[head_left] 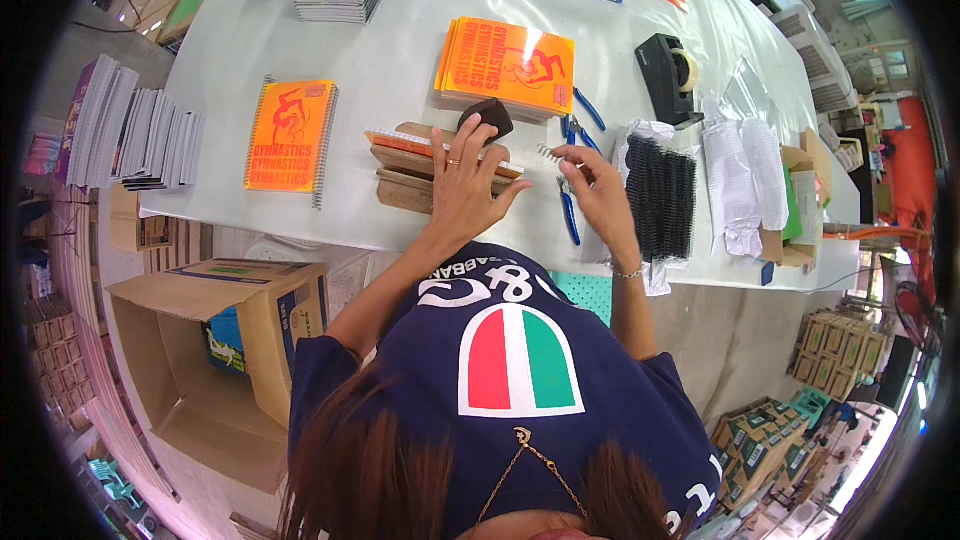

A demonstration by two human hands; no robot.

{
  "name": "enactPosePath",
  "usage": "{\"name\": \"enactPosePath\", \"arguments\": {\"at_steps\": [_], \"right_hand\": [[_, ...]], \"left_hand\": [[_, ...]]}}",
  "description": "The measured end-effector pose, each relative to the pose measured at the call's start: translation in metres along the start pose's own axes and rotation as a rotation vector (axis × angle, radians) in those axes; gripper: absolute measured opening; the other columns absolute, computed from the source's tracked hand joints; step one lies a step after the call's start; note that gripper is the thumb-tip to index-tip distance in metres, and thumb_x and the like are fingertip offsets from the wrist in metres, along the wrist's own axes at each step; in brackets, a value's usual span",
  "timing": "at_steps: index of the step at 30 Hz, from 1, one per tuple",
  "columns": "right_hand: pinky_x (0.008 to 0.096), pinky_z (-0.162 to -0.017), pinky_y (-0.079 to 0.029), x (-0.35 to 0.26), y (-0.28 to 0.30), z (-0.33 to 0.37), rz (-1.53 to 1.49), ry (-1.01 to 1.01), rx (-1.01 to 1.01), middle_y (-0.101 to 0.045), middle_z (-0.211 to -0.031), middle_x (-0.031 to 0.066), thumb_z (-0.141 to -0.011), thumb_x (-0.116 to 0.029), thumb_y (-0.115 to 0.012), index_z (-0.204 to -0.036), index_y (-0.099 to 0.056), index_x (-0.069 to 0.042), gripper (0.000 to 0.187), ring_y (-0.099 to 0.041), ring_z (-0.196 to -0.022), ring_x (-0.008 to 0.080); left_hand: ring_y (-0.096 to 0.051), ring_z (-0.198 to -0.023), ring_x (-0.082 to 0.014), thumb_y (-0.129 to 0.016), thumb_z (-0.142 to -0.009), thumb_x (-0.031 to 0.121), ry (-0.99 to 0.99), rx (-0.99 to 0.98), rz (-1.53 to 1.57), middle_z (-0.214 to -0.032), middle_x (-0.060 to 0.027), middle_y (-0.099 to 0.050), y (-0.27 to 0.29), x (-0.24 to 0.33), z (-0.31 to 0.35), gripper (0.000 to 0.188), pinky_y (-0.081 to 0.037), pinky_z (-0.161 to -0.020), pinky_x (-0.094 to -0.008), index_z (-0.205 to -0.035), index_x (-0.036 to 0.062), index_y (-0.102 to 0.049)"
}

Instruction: The person binds books by inserting a plastic comb through pre-punched holes and then uses a blue tool to crimp the ends of the wire/comb.

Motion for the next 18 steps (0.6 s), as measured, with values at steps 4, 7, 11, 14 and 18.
{"name": "enactPosePath", "arguments": {"at_steps": [4,7,11,14,18], "right_hand": [[0.0282,-0.068,-0.045,-0.014,-0.012,0.004,0.025,0.067,-0.014,-0.062,-0.086,0.0093,-0.09,-0.011,-0.063,-0.102,-0.07,-0.003,0.016,-0.055,-0.073,0.0161],[0.03,-0.068,-0.045,-0.011,-0.015,0.003,0.08,0.097,-0.043,-0.062,-0.086,0.0107,-0.089,-0.01,-0.064,-0.102,-0.07,-0.004,0.016,-0.056,-0.073,0.0187],[0.0311,-0.07,-0.045,-0.022,-0.017,0.005,0.07,0.171,-0.051,-0.061,-0.086,0.0125,-0.086,-0.009,-0.066,-0.102,-0.07,-0.004,0.017,-0.057,-0.075,0.0226],[0.0312,-0.07,-0.046,-0.029,-0.018,0.005,0.063,0.182,-0.073,-0.062,-0.087,0.0125,-0.086,-0.009,-0.066,-0.102,-0.069,-0.003,0.017,-0.058,-0.076,0.0229],[0.0315,-0.072,-0.046,-0.025,-0.023,0.009,0.049,0.205,-0.021,-0.062,-0.088,0.0126,-0.086,-0.008,-0.065,-0.1,-0.069,-0.002,0.016,-0.059,-0.078,0.0227]], "left_hand": [[-0.049,-0.115,-0.0242,-0.075,-0.077,0.039,-0.001,-0.02,-0.031,-0.101,-0.0041,-0.055,-0.001,0.001,-0.002,0.035,-0.01,-0.113,-0.0614,-0.093,0.0118,-0.058],[-0.051,-0.102,-0.023,-0.074,-0.077,0.034,0.006,-0.016,-0.019,-0.09,-0.0023,-0.053,-0.001,0.002,-0.005,0.03,-0.011,-0.113,-0.0611,-0.091,0.0123,-0.058],[-0.052,-0.101,-0.0226,-0.073,-0.077,0.03,0.01,-0.012,-0.009,-0.089,-0.0018,-0.053,0.0,0.002,-0.005,0.026,-0.011,-0.113,-0.0609,-0.09,0.013,-0.059],[-0.052,-0.102,-0.0216,-0.073,-0.075,0.029,-0.004,-0.006,-0.017,-0.089,-0.0007,-0.053,0.0,0.004,-0.006,0.024,-0.012,-0.113,-0.0608,-0.089,0.0138,-0.06],[-0.052,-0.101,-0.0205,-0.073,-0.075,0.028,-0.017,-0.018,-0.036,-0.088,0.0007,-0.053,-0.002,0.005,-0.007,0.022,-0.012,-0.114,-0.0581,-0.089,0.016,-0.061]]}}
Point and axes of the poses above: each hand's wrist, its own z-axis away from the middle knuckle, its own y-axis out of the back of the hand, x = y × z, the point moved 7 cm from there along -z, towards the middle knuckle
